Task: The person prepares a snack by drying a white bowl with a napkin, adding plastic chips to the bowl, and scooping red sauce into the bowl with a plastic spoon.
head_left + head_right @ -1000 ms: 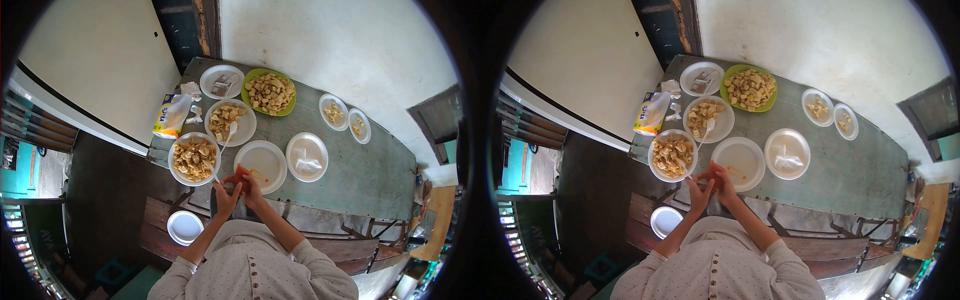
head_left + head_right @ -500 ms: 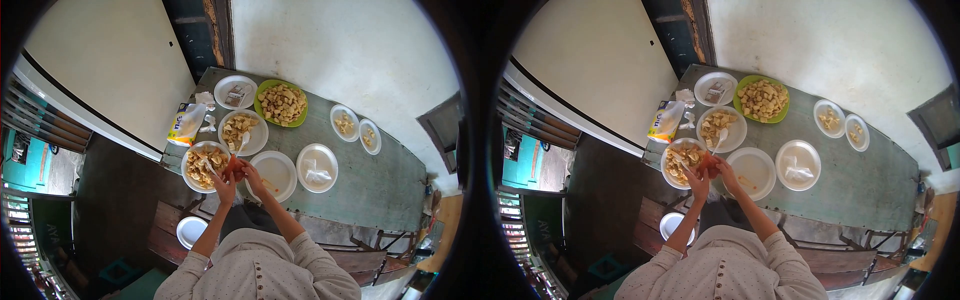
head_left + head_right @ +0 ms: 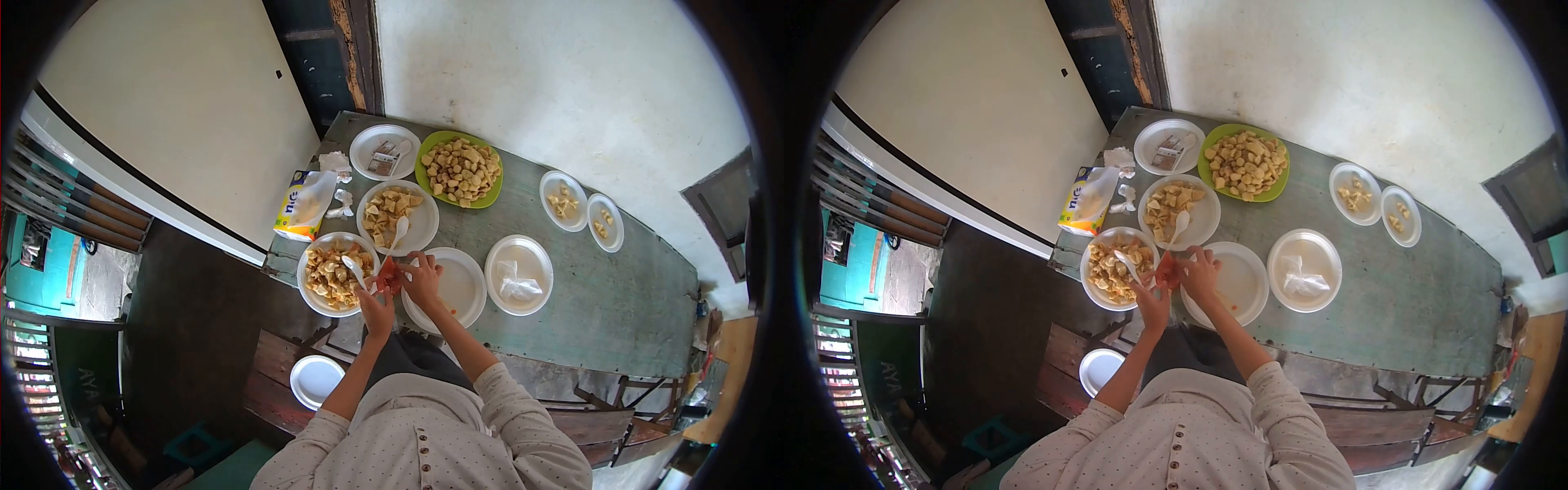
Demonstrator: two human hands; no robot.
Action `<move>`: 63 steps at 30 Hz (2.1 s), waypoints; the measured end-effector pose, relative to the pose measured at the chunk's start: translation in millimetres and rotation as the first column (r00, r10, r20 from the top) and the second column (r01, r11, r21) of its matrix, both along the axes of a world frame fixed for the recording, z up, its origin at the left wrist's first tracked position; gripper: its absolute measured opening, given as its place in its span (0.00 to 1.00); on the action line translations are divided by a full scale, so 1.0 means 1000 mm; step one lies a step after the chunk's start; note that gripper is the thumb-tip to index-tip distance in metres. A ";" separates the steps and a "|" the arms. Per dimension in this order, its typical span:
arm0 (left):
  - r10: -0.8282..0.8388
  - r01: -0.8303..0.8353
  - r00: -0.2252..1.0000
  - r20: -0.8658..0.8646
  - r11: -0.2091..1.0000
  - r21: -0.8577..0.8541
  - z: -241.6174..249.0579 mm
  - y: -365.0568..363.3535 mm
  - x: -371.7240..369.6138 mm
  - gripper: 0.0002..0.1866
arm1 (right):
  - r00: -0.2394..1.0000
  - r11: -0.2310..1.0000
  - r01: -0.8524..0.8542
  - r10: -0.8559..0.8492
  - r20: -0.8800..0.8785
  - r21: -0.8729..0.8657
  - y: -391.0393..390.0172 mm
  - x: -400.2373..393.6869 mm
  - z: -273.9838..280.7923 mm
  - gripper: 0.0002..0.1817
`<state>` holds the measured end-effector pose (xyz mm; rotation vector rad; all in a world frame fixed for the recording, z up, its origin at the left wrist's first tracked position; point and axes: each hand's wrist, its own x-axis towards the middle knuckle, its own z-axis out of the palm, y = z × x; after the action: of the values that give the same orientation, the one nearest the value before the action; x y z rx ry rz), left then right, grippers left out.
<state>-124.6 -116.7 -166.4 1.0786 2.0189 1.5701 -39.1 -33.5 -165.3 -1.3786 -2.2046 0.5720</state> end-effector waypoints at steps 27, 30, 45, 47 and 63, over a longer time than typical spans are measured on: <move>-0.460 0.433 0.875 -0.148 0.882 -0.185 0.041 -0.029 0.052 0.32 | 0.719 0.861 -0.151 -0.242 -0.652 -0.487 -0.080 0.054 0.023 0.14; -0.526 0.500 0.803 -0.279 0.850 -0.164 0.045 -0.026 0.066 0.33 | 0.668 0.848 -0.066 -0.355 -0.655 -0.527 -0.081 0.075 0.038 0.12; -0.685 0.680 0.728 -0.009 0.725 -0.108 0.042 -0.037 0.104 0.30 | 0.635 0.727 -0.122 -0.466 -0.616 -0.676 -0.086 0.115 0.045 0.10; -0.689 0.685 0.723 -0.042 0.724 -0.080 0.036 -0.038 0.102 0.30 | 0.620 0.764 -0.052 -0.480 -0.621 -0.643 -0.081 0.119 0.037 0.10; 0.060 0.274 0.685 0.726 0.902 -0.333 -0.024 -0.042 0.073 0.29 | 0.787 0.726 0.062 -0.457 -0.413 -0.685 -0.059 0.186 0.065 0.11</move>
<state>-51.1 -159.0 -190.5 0.2992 1.5632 1.1402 147.2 -92.1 -100.4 -1.5427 -1.3135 1.5080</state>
